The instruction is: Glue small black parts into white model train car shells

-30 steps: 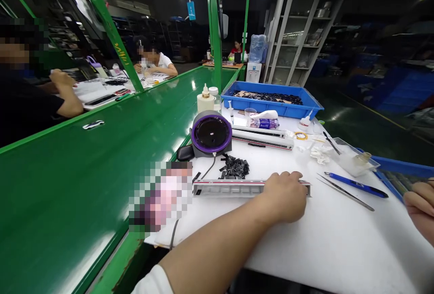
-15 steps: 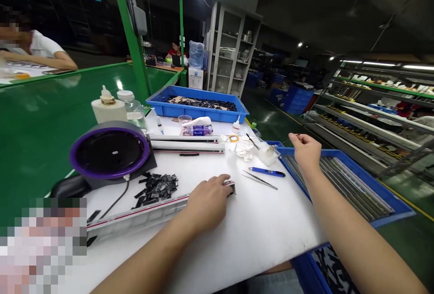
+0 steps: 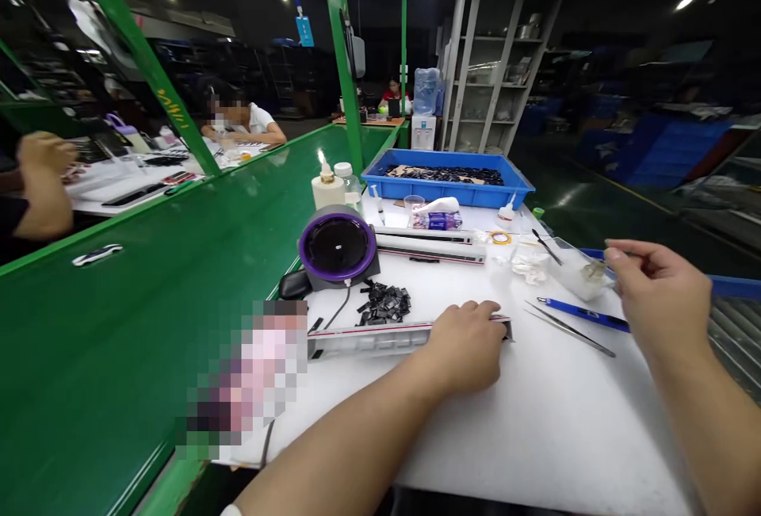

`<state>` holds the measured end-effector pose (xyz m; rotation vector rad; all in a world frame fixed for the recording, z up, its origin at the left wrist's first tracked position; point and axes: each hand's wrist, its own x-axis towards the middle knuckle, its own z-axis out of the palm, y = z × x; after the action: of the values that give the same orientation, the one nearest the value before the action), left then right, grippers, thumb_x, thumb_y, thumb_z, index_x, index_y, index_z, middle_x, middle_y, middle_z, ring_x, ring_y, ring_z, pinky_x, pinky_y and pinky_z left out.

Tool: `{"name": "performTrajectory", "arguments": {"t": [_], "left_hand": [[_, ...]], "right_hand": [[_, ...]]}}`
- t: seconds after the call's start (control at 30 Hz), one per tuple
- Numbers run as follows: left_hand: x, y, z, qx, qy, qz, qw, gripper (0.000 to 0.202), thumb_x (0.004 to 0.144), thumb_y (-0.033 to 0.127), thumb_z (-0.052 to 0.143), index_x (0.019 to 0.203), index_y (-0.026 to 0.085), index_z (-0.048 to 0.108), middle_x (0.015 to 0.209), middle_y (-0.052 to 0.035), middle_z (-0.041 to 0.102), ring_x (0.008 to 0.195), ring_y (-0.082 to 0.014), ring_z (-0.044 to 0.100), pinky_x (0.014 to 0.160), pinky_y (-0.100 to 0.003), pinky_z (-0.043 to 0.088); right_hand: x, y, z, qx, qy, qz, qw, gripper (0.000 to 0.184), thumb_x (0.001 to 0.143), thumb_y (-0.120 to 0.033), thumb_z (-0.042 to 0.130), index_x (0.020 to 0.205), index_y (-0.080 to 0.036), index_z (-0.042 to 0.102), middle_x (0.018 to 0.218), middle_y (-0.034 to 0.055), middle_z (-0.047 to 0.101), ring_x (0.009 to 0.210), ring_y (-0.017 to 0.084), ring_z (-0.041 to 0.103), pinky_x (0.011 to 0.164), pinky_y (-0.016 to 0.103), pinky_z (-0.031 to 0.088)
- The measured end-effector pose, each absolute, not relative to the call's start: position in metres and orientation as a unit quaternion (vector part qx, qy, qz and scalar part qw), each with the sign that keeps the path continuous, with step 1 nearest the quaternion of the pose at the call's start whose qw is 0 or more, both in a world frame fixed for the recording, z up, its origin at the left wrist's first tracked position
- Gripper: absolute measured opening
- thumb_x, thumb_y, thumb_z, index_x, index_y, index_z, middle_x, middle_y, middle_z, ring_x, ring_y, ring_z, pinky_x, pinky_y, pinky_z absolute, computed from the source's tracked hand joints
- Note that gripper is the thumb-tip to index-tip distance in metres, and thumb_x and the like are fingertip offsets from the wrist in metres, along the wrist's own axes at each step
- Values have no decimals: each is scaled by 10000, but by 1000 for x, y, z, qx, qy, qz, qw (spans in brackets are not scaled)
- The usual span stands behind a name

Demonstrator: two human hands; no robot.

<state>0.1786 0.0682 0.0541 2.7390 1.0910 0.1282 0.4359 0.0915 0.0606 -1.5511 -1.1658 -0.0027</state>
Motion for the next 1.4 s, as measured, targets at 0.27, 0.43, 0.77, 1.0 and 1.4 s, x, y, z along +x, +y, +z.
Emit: {"name": "performTrajectory", "arguments": {"t": [0.27, 0.43, 0.77, 1.0, 1.4], "left_hand": [[178, 68, 51, 929, 356, 57, 81, 397, 777, 222, 460, 1130, 203, 641, 1416, -78, 476, 1127, -265, 545, 897, -417, 497], [180, 69, 52, 926, 364, 44, 92, 376, 794, 244, 456, 1110, 205, 655, 1396, -76, 494, 1102, -265, 554, 886, -422, 499], [178, 68, 51, 929, 358, 48, 78, 372, 794, 243, 458, 1113, 206, 645, 1403, -70, 482, 1119, -256, 544, 871, -399, 492], [179, 67, 53, 927, 364, 30, 88, 351, 801, 227, 454, 1091, 228, 651, 1385, -60, 490, 1112, -252, 529, 859, -399, 493], [180, 65, 58, 926, 371, 17, 75, 347, 829, 231, 448, 1117, 230, 641, 1382, -64, 486, 1123, -242, 531, 893, -391, 486]], "right_hand": [[393, 72, 24, -650, -569, 66, 499, 280, 778, -458, 638, 830, -194, 717, 575, -13, 509, 543, 138, 430, 502, 278, 338], [395, 71, 25, -657, -572, 106, 479, 301, 774, -487, 640, 828, -199, 711, 582, -13, 514, 550, 140, 428, 500, 271, 338], [400, 75, 23, -686, -543, 96, 475, 353, 742, -535, 633, 811, -199, 715, 544, -19, 479, 523, 141, 410, 489, 278, 323], [403, 78, 19, -682, -544, 113, 475, 368, 741, -534, 640, 810, -181, 717, 551, -18, 472, 531, 144, 414, 507, 287, 322], [413, 77, 24, -681, -515, 109, 509, 367, 750, -512, 624, 826, -168, 729, 560, -13, 481, 530, 149, 434, 497, 307, 348]]}}
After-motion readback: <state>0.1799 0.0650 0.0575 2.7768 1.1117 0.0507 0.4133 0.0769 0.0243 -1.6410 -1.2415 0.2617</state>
